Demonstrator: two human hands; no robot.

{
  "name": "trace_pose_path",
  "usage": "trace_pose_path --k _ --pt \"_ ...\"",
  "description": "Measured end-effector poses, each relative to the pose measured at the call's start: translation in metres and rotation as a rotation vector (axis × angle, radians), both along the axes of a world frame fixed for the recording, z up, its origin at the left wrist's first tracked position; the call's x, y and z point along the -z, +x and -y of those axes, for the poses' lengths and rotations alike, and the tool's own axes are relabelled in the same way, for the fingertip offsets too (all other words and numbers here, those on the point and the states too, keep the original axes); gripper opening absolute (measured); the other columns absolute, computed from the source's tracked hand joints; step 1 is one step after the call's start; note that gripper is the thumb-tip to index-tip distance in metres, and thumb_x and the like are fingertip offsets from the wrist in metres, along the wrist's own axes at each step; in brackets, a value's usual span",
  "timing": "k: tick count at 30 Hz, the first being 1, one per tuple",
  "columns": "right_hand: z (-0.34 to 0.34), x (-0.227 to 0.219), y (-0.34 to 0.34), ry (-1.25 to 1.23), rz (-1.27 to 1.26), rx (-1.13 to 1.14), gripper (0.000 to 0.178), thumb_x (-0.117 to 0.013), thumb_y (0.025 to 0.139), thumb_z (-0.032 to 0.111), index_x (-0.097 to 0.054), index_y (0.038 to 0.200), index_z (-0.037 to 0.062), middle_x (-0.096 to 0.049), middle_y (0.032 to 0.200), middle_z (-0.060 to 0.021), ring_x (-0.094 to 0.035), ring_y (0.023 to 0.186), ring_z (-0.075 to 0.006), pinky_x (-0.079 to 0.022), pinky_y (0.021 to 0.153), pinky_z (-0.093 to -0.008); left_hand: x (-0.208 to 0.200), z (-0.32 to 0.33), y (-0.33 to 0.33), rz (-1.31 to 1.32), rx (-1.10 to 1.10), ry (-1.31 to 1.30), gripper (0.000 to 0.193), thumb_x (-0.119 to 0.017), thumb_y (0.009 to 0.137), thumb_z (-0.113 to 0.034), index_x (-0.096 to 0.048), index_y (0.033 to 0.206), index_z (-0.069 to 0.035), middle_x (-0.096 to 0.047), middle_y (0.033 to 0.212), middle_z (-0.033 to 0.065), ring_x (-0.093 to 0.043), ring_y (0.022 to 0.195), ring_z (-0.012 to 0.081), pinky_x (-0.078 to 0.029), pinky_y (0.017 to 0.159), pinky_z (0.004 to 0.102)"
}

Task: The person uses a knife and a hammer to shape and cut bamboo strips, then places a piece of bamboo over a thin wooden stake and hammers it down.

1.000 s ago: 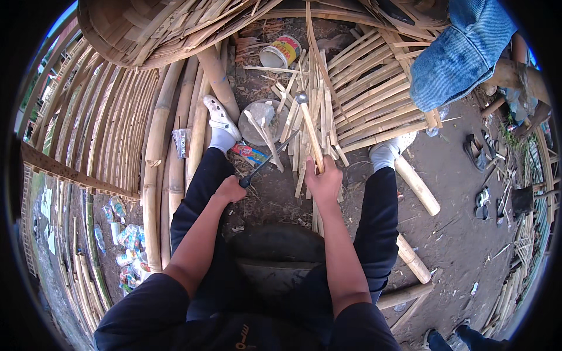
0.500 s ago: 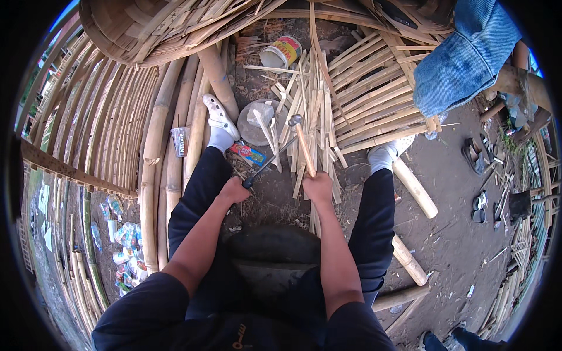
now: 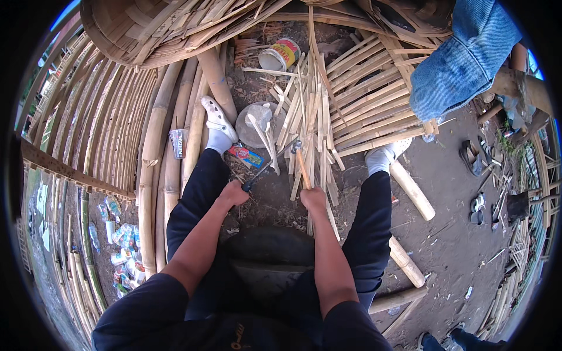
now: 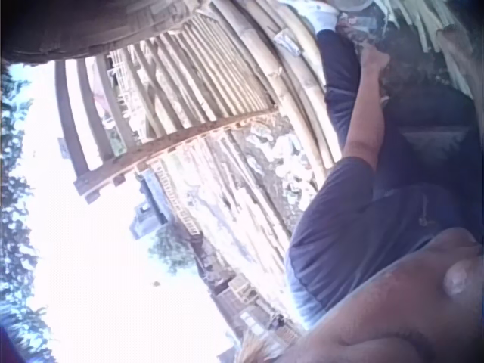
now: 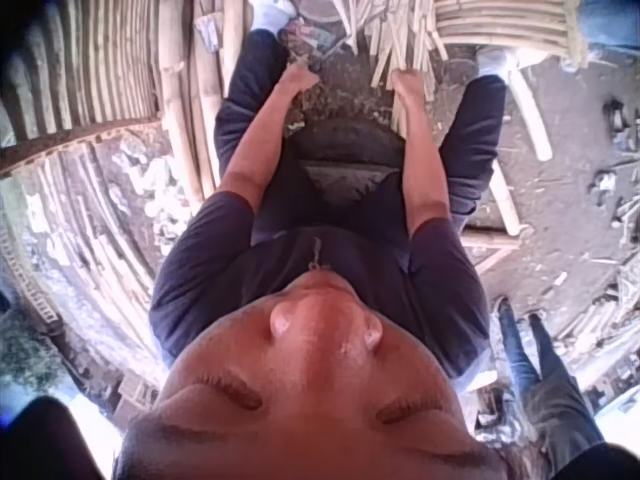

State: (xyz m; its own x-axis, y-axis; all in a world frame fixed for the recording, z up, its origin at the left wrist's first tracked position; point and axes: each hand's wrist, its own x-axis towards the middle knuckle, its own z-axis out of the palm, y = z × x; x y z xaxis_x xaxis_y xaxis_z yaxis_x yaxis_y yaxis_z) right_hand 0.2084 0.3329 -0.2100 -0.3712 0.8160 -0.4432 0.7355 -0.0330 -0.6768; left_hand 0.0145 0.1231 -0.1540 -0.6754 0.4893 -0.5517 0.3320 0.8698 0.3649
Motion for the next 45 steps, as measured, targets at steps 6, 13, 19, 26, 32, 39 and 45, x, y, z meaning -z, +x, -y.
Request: trace_pose_path --k 6,13,19,26,32,39,45 --pt "-0.007 -0.162 -0.022 0.320 -0.477 -0.012 0.038 -0.064 0.087 0.022 -0.057 0.063 -0.0066 -0.055 0.052 -0.0135 -0.057 0.049 -0.0228 -0.042 0.052 -0.0400 0.013 -0.002 0.002 -0.002 -0.023 0.004 0.039 -0.061 0.072 -0.021 -0.068 0.097 0.008 -0.066 0.104 0.0290 -0.064 0.103 0.0383 -0.051 0.091 0.0422" --pt "0.012 -0.019 -0.010 0.239 -0.192 0.043 0.027 -0.058 0.085 0.017 -0.059 0.072 -0.0056 -0.055 0.057 -0.0123 -0.053 0.046 -0.0201 -0.041 0.044 -0.0389 0.004 -0.017 0.012 -0.013 0.014 0.025 0.038 -0.061 0.072 -0.021 -0.069 0.096 0.008 -0.066 0.103 0.0287 -0.065 0.102 0.0382 -0.051 0.090 0.0422" --pt "0.013 -0.086 -0.012 0.112 -0.081 -0.079 0.032 -0.064 0.080 0.026 -0.063 0.079 -0.0057 -0.060 0.060 -0.0134 -0.060 0.051 -0.0236 -0.044 0.046 -0.0355 0.002 -0.003 0.003 0.100 -0.037 -0.060 0.038 -0.061 0.072 -0.020 -0.069 0.096 0.007 -0.066 0.103 0.0284 -0.066 0.101 0.0371 -0.051 0.091 0.0414" --pt "-0.010 -0.143 -0.027 0.131 -0.745 0.021 0.040 -0.061 0.092 0.018 -0.051 0.060 -0.0045 -0.050 0.050 -0.0085 -0.053 0.052 -0.0152 -0.038 0.051 -0.0369 0.020 -0.006 0.015 -0.009 -0.061 -0.003 0.039 -0.062 0.073 -0.023 -0.069 0.098 0.006 -0.066 0.105 0.0276 -0.064 0.105 0.0364 -0.051 0.091 0.0415" --pt "0.008 0.039 0.017 0.056 0.131 -0.067 0.024 -0.059 0.081 0.016 -0.063 0.077 -0.0066 -0.062 0.067 -0.0166 -0.061 0.055 -0.0255 -0.047 0.052 -0.0397 0.031 -0.017 0.015 0.045 -0.082 0.061 0.035 -0.062 0.072 -0.024 -0.071 0.089 0.005 -0.068 0.100 0.0274 -0.066 0.102 0.0357 -0.052 0.090 0.0417" --pt "0.005 -0.112 -0.014 0.251 -0.003 -0.263 0.036 -0.062 0.087 0.031 -0.065 0.084 -0.0040 -0.064 0.075 -0.0189 -0.064 0.064 -0.0234 -0.049 0.060 -0.0384 0.035 -0.008 0.009 0.063 -0.105 0.016 0.034 -0.063 0.071 -0.023 -0.071 0.088 0.005 -0.068 0.098 0.0272 -0.066 0.100 0.0367 -0.052 0.090 0.0418" --pt "0.012 -0.143 -0.034 0.506 -0.924 -0.028 0.040 -0.049 0.100 0.034 -0.053 0.085 -0.0024 -0.044 0.059 -0.0038 -0.043 0.048 -0.0125 -0.035 0.045 -0.0319 0.014 -0.013 0.024 0.004 -0.102 0.046 0.038 -0.064 0.071 -0.023 -0.069 0.096 0.006 -0.066 0.105 0.0275 -0.065 0.104 0.0377 -0.051 0.092 0.0422"
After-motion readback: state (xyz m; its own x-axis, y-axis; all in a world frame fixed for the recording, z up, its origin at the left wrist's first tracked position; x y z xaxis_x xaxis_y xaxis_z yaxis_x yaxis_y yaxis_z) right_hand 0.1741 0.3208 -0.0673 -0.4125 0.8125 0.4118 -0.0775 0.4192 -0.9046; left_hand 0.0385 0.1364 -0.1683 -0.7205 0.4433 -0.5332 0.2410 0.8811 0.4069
